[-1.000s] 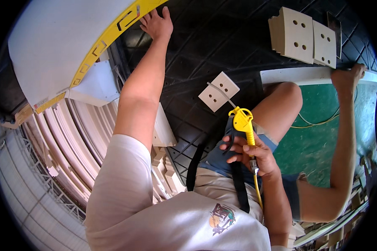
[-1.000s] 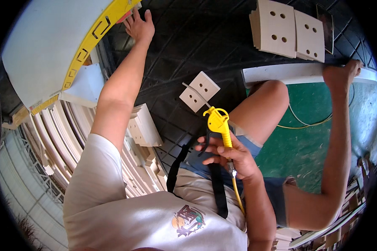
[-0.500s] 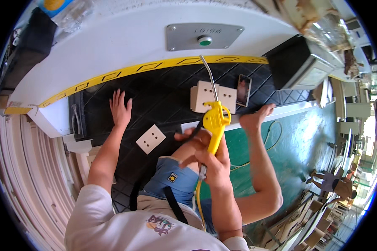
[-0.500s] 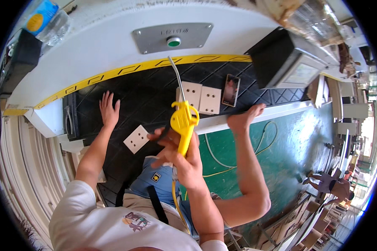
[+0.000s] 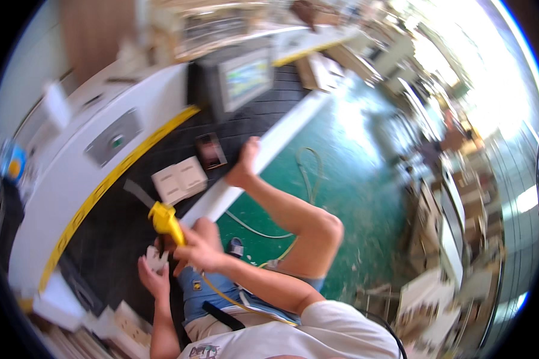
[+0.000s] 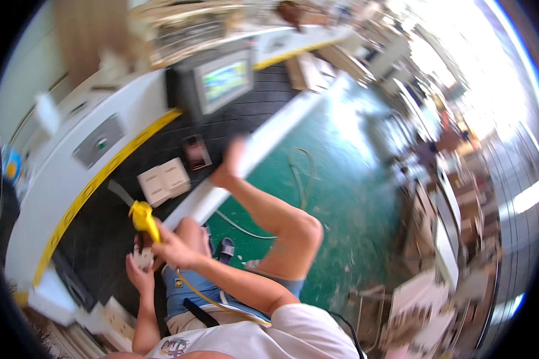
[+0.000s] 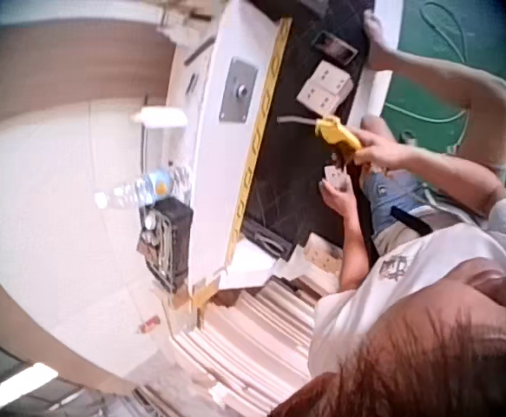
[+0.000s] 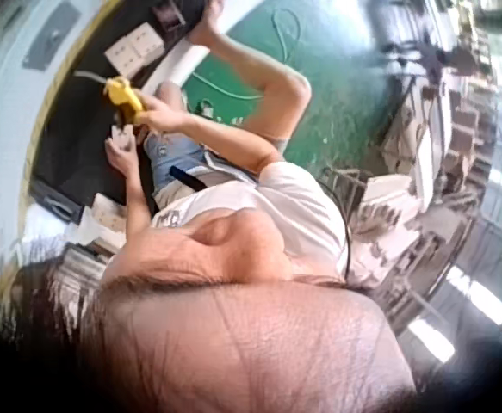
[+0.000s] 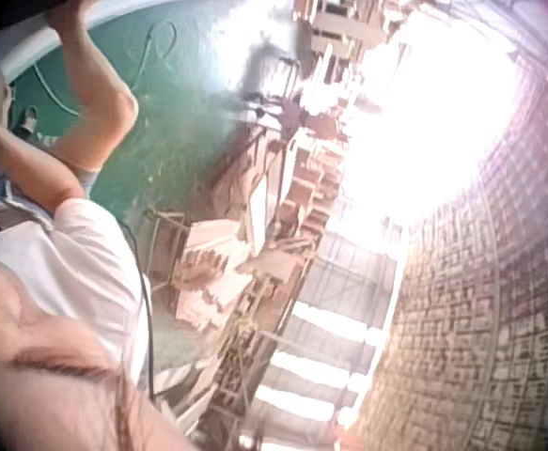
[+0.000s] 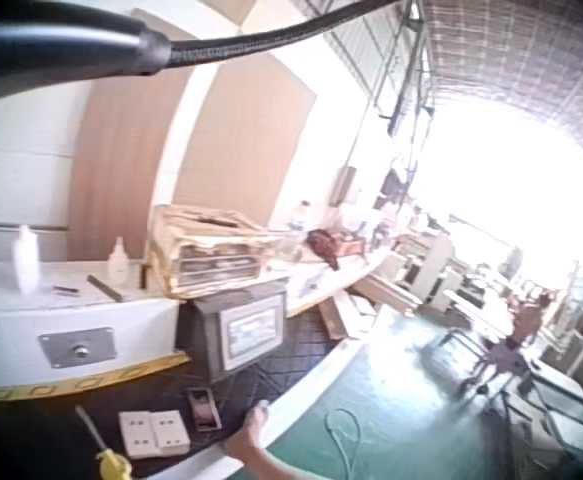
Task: The person sits on a machine platform and uses a yellow air nozzle to blow dust off small wooden blocks with holes. They pick up each block, direct the air stream at the surface, and place it back down. Another person is visible in the background moving larger wooden panels.
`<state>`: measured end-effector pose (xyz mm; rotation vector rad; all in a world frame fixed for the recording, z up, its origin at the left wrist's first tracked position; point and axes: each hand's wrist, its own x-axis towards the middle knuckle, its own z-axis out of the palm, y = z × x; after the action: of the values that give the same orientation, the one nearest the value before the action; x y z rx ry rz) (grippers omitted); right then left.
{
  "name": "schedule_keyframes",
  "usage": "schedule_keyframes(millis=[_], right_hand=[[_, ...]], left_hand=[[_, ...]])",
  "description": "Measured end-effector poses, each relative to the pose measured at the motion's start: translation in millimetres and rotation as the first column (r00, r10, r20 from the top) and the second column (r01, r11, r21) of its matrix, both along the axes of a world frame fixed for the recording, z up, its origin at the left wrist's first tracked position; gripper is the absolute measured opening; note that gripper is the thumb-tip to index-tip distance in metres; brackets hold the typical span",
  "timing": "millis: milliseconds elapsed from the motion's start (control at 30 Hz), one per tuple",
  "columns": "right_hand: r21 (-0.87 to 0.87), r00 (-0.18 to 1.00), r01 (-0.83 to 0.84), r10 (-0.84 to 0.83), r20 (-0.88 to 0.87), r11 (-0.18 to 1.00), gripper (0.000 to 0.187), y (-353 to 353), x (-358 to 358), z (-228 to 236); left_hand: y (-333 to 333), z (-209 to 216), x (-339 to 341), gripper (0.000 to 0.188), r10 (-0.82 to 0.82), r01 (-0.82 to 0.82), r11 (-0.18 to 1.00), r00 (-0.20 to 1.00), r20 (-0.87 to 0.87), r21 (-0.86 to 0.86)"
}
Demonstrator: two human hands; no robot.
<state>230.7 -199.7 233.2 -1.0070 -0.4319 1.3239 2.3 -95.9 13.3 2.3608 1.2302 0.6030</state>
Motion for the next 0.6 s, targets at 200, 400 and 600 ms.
schedule_keyframes(millis=[200,400,600], right_hand=[[-0.219,0.971,-0.184,0.144,-0.189,0.958,0.076,-139,-40,-73],[-0.324,0.973,-0.214,0.229,0.010,0.921,0.070,-214,-25,-14],[-0.477,0.766,-0.303,0.509,0.393,0.825,0.067,-242,-14,-4]], left_hand=[[-13,-34,2,0.086,-0.001,0.025,0.978,0.993,-0.114,0.209],[-3,-25,-4,0.085,0.003,0.025,0.987,0.985,-0.172,0.157],[6,-16,9,0.086,-0.098,0.121,0.978,0.985,-0.140,0.170]])
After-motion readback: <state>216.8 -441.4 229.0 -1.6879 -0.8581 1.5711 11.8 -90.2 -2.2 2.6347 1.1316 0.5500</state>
